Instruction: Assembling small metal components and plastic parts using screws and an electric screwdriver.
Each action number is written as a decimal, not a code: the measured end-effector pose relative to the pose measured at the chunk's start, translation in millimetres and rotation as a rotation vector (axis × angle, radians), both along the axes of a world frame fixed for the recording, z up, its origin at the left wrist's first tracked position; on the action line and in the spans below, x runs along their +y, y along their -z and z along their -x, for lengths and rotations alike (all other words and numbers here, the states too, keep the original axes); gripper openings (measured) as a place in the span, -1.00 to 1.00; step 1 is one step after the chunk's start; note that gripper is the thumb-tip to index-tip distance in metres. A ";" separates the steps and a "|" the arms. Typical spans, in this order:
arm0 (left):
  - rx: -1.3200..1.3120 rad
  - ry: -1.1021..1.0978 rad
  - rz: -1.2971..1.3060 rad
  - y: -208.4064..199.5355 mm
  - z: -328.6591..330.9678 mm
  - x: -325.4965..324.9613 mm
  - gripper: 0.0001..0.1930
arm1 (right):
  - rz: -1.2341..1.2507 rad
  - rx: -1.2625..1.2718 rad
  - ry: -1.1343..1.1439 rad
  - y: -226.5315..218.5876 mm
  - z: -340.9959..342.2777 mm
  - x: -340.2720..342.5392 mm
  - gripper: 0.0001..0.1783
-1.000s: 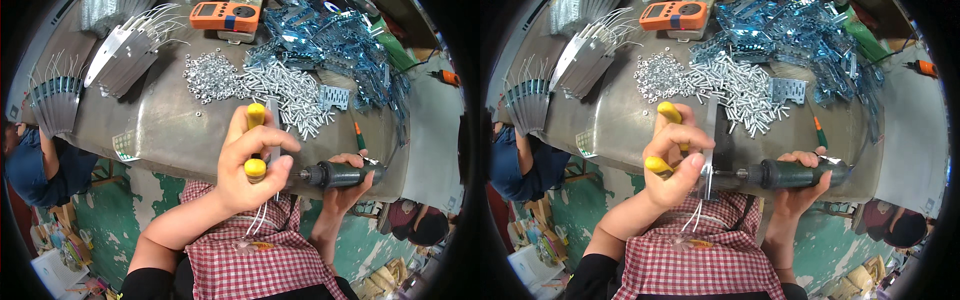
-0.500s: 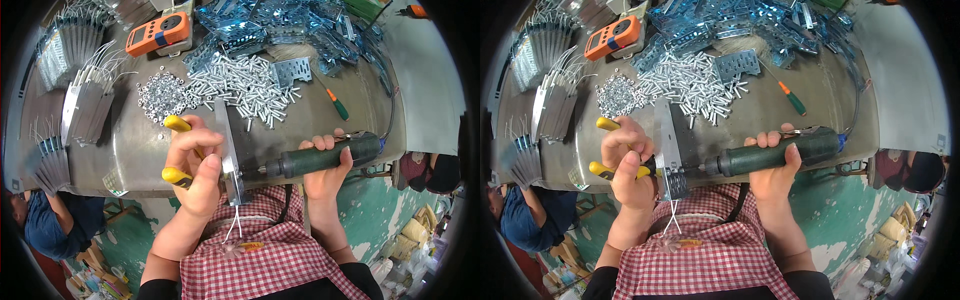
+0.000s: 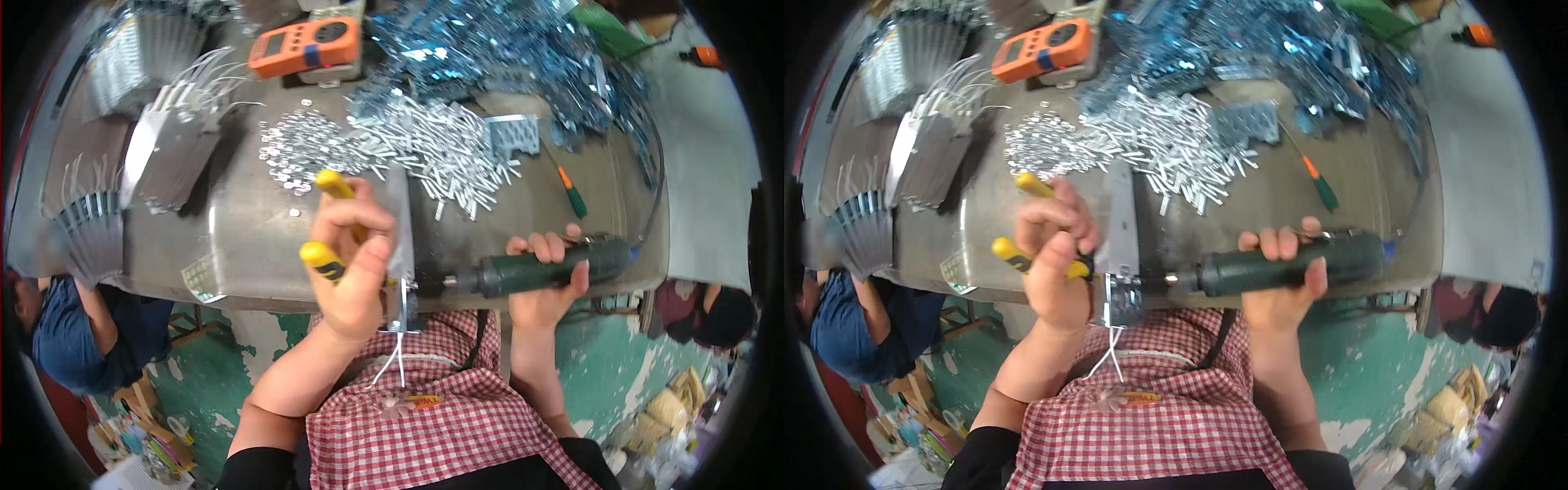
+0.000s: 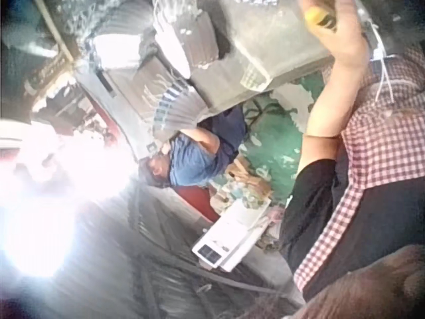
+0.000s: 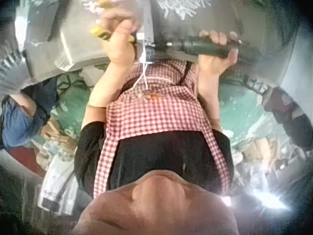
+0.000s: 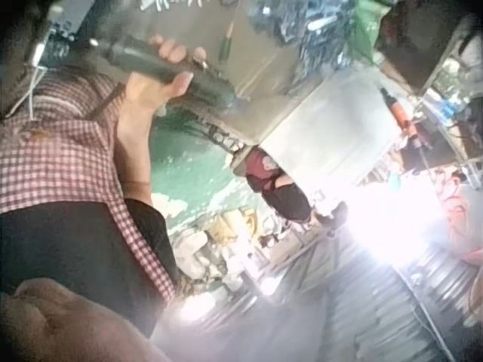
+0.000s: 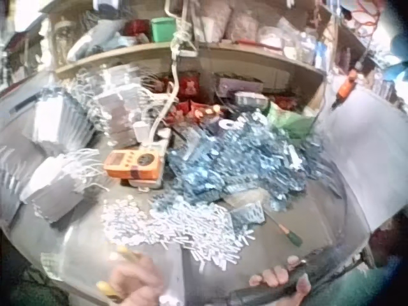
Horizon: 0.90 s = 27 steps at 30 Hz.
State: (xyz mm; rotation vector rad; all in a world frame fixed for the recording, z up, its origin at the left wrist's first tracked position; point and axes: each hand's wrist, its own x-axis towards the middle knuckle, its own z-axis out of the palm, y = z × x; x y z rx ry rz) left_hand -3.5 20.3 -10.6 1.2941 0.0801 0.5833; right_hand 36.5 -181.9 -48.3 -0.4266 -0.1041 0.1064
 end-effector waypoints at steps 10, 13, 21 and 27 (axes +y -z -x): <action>0.383 -0.461 -1.170 -31.2 29.6 104.9 -0.59 | 0.022 0.079 0.003 -0.6 -1.3 -18.8 -0.51; 0.492 -0.416 -1.534 -11.0 19.8 100.5 -0.49 | 0.061 0.109 0.049 -3.4 -4.1 -14.3 -0.51; -0.364 0.581 -1.701 -11.0 -35.5 49.4 -0.74 | 0.939 0.199 0.361 -58.0 -86.3 -96.7 -0.58; -0.003 0.090 -1.107 -22.3 8.6 61.7 -0.41 | 2.361 -0.039 0.451 -43.3 -145.2 -125.6 -0.28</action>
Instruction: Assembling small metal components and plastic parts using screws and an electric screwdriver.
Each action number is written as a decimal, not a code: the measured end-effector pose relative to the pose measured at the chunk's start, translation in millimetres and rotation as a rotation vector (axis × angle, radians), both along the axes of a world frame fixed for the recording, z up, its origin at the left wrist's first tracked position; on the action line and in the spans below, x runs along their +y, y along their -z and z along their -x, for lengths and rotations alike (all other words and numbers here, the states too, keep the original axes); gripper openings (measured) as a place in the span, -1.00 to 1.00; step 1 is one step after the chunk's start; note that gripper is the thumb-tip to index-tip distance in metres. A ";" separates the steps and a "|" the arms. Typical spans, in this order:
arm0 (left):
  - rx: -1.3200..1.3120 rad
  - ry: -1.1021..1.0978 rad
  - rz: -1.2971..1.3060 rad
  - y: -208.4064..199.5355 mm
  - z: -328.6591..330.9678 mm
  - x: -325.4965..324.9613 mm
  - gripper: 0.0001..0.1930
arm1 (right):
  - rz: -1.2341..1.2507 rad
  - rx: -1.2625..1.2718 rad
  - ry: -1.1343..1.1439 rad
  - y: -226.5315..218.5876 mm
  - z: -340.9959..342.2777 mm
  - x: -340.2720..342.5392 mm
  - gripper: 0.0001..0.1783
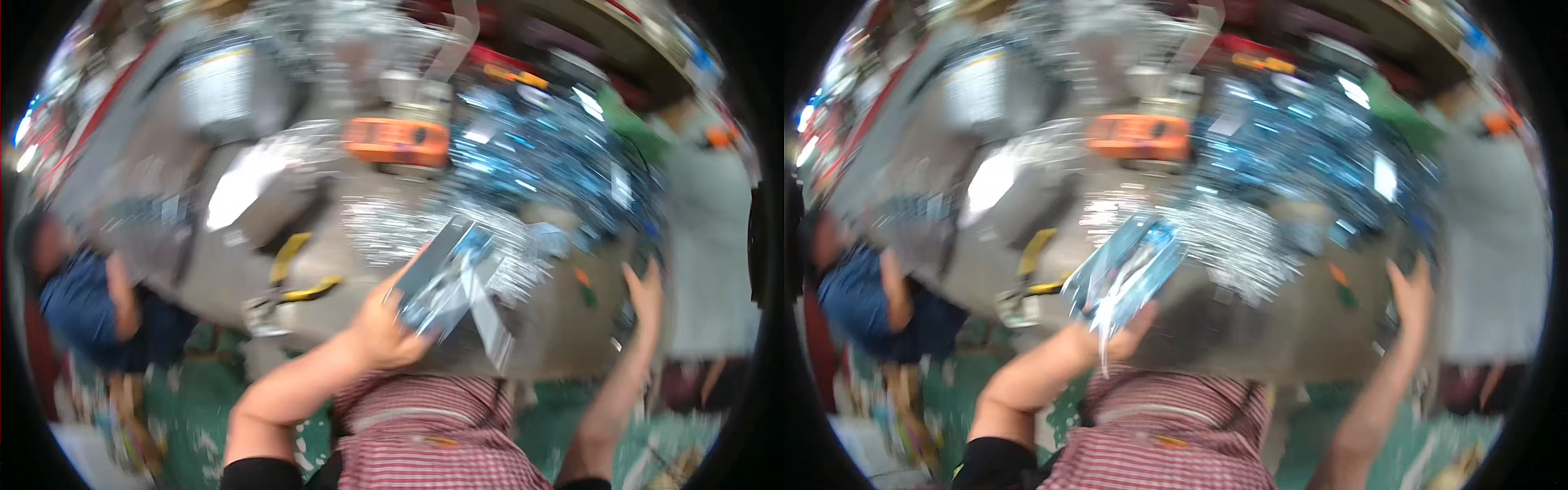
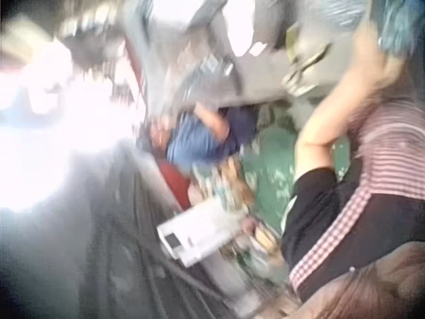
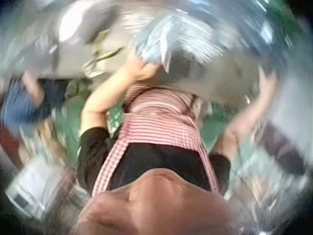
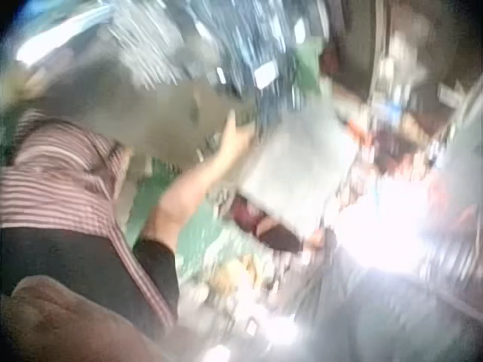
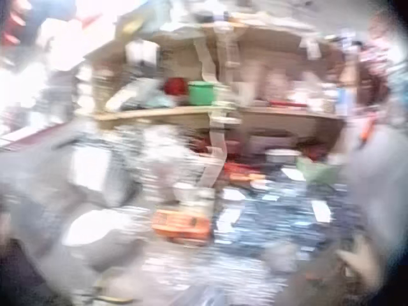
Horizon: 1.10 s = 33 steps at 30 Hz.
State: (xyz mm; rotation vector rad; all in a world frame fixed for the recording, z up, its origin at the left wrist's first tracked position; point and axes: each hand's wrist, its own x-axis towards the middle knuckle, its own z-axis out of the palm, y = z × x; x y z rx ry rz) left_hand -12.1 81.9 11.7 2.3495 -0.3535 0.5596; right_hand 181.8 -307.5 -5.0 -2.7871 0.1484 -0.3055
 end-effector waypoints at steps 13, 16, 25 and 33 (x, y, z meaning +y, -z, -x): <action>-0.280 -1.486 -0.338 -68.0 140.2 284.3 -0.21 | -0.015 -0.131 -0.836 -5.4 25.5 111.2 -0.48; -0.207 -1.541 -0.436 -54.8 149.7 327.4 -0.22 | -0.075 -0.116 -0.793 4.1 17.4 105.4 -0.49; -0.294 -1.431 -0.097 -17.3 163.0 335.0 -0.26 | -0.676 0.034 -0.649 1.3 48.9 104.7 -0.72; -0.297 -1.101 -0.424 -48.8 69.9 240.1 -0.26 | -0.482 -0.001 -0.905 18.7 125.5 165.8 -0.53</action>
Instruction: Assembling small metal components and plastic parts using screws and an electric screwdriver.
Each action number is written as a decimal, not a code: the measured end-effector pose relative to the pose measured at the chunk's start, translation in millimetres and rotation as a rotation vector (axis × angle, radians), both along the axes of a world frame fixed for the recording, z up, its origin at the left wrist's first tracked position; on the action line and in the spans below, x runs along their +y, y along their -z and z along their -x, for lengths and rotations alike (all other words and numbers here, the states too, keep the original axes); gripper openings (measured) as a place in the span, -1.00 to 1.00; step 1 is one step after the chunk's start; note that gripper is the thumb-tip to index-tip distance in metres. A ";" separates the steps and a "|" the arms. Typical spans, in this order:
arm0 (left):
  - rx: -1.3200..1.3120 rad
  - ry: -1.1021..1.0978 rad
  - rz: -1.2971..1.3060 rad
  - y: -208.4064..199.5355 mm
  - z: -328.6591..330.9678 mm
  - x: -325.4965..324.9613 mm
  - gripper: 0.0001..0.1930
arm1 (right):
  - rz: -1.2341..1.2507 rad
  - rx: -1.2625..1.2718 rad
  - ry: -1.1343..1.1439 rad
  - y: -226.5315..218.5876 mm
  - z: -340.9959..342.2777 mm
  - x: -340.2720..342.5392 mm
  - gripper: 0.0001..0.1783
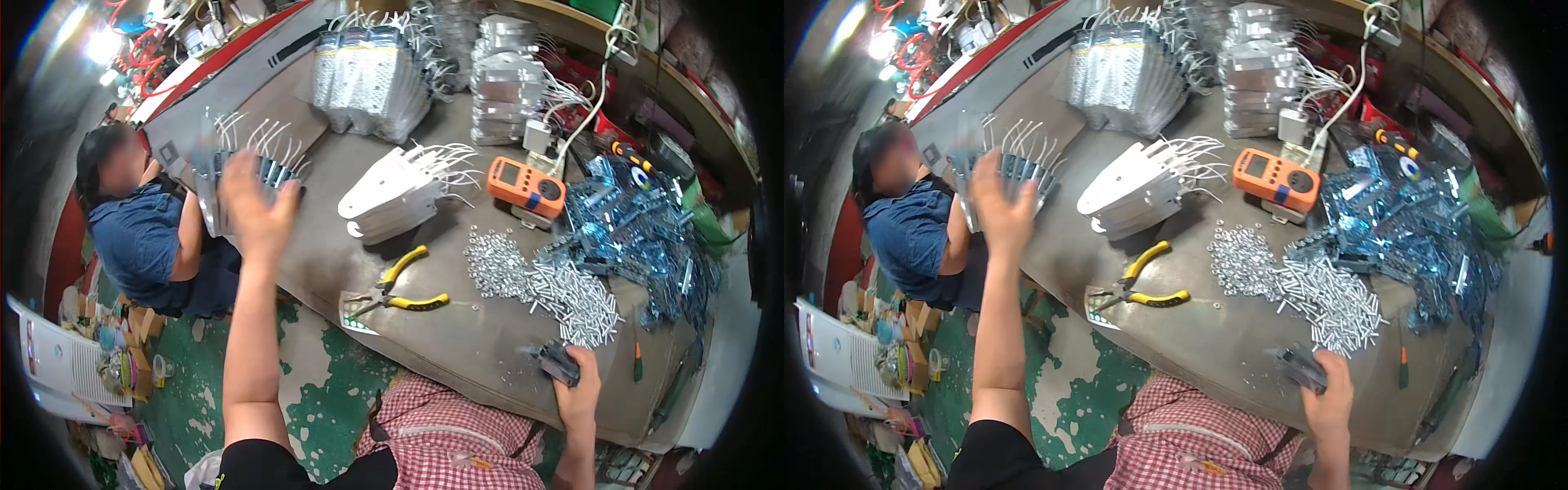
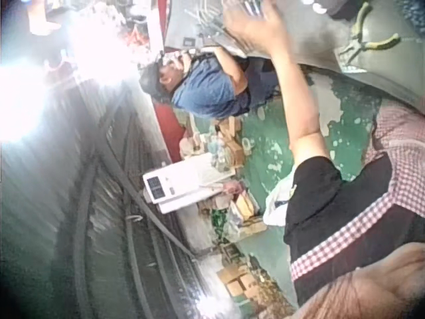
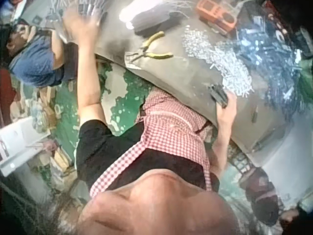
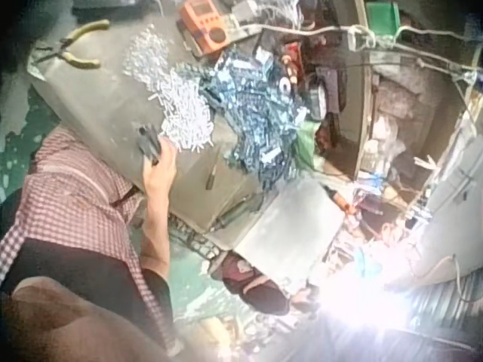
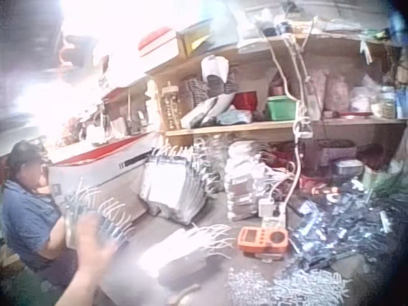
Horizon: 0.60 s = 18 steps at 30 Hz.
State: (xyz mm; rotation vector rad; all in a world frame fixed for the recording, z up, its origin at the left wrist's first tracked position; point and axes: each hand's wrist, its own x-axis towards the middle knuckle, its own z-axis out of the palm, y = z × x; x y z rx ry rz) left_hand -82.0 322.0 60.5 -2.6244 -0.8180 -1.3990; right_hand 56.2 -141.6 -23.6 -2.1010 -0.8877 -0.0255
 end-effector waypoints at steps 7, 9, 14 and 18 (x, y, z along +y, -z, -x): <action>0.469 0.299 0.388 -6.4 -95.1 -70.0 -0.34 | -0.090 -0.065 -0.068 -10.0 29.3 13.5 -0.51; 0.366 0.318 0.345 -6.8 -89.4 -83.3 -0.26 | -0.071 -0.079 -0.026 -9.7 33.4 17.1 -0.51; -0.132 0.816 0.997 -23.0 -69.3 -176.5 -0.02 | -0.039 -0.094 -0.062 -16.5 45.8 45.5 -0.44; -0.219 1.227 1.342 12.4 -57.5 -222.5 0.08 | -0.076 -0.189 -0.054 -21.2 48.2 59.5 -0.32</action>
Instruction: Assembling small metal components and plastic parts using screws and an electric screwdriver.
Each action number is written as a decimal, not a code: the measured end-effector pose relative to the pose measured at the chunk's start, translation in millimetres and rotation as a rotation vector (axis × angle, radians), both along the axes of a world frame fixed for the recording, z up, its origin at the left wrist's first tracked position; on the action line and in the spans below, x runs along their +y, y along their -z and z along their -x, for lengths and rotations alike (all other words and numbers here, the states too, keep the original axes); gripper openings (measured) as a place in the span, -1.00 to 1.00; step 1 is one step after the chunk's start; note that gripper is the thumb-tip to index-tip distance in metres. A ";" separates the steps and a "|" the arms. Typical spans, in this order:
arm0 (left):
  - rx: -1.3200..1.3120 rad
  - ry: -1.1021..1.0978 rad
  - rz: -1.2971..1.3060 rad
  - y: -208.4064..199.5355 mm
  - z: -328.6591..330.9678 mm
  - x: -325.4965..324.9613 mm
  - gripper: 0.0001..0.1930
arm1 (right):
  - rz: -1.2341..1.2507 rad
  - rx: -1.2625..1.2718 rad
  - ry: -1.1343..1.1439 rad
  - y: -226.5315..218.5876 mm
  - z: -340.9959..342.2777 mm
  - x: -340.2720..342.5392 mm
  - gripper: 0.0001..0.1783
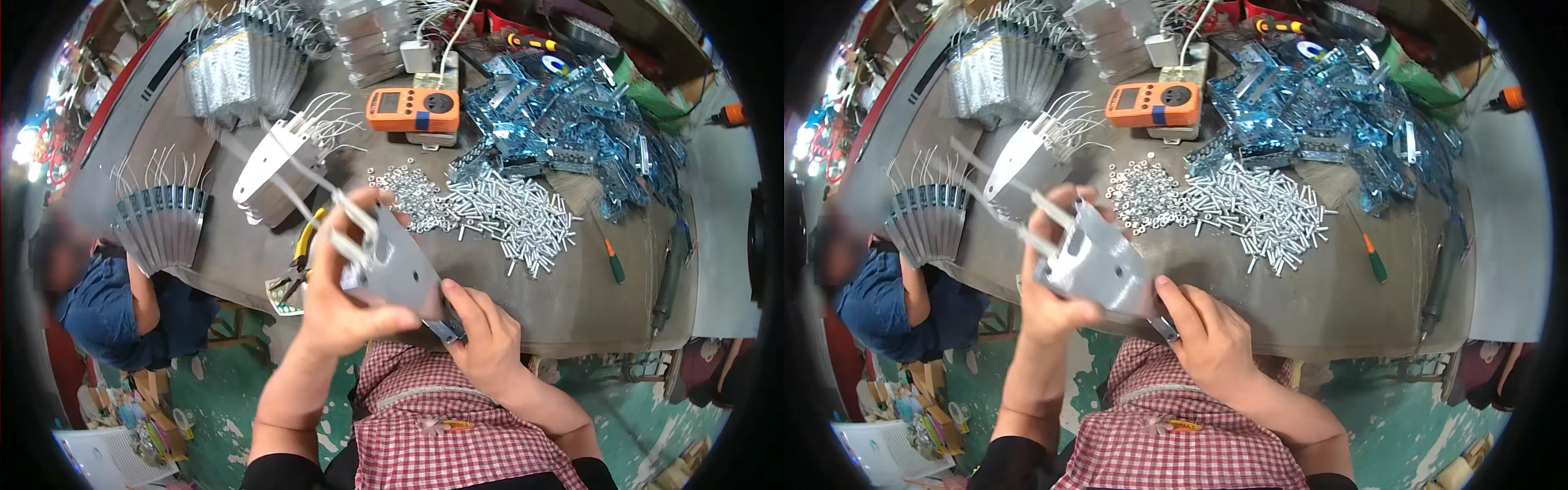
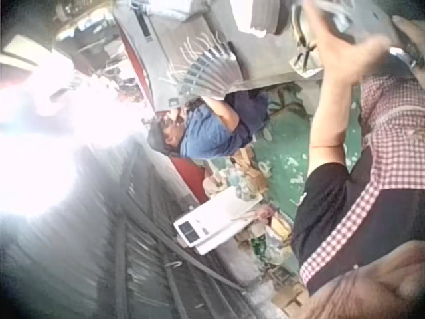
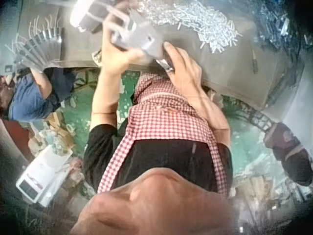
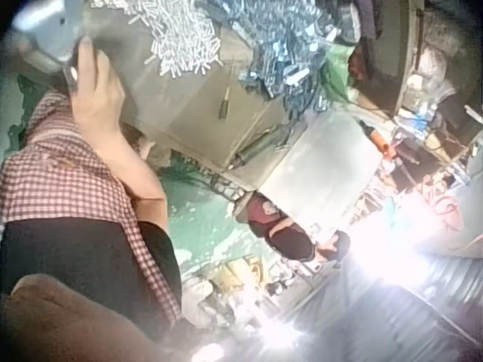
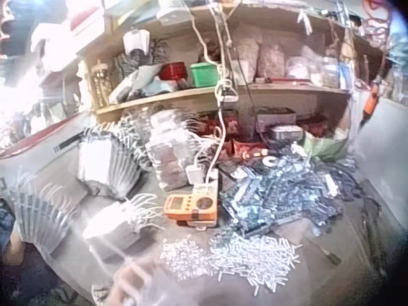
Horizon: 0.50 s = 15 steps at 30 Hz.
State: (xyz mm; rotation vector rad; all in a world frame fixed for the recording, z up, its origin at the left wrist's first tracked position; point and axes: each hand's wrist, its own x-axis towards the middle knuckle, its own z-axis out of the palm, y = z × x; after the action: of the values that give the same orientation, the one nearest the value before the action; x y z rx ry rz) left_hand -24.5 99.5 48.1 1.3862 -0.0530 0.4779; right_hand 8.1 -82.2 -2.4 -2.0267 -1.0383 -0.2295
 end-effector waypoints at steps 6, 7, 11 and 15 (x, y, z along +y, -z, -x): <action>0.086 -0.179 0.013 20.8 10.2 -30.6 0.07 | -0.006 -0.048 0.089 15.7 6.6 -10.0 -0.24; 0.092 -0.218 -0.118 18.0 14.3 -34.6 0.07 | -0.038 -0.049 0.095 17.4 6.4 -10.8 -0.24; 0.013 -0.253 -0.468 22.7 16.9 -40.3 0.14 | -0.109 0.001 0.087 19.5 3.6 -15.9 -0.25; 0.019 -0.229 -0.613 17.6 21.9 -45.5 0.17 | -0.080 0.012 0.098 17.4 3.1 -20.5 -0.33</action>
State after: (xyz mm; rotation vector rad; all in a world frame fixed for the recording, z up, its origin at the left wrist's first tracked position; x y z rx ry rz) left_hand -46.4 54.1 30.5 2.0110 -0.0255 0.6737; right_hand 5.0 -102.7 -19.8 -2.0060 -0.9095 -0.3054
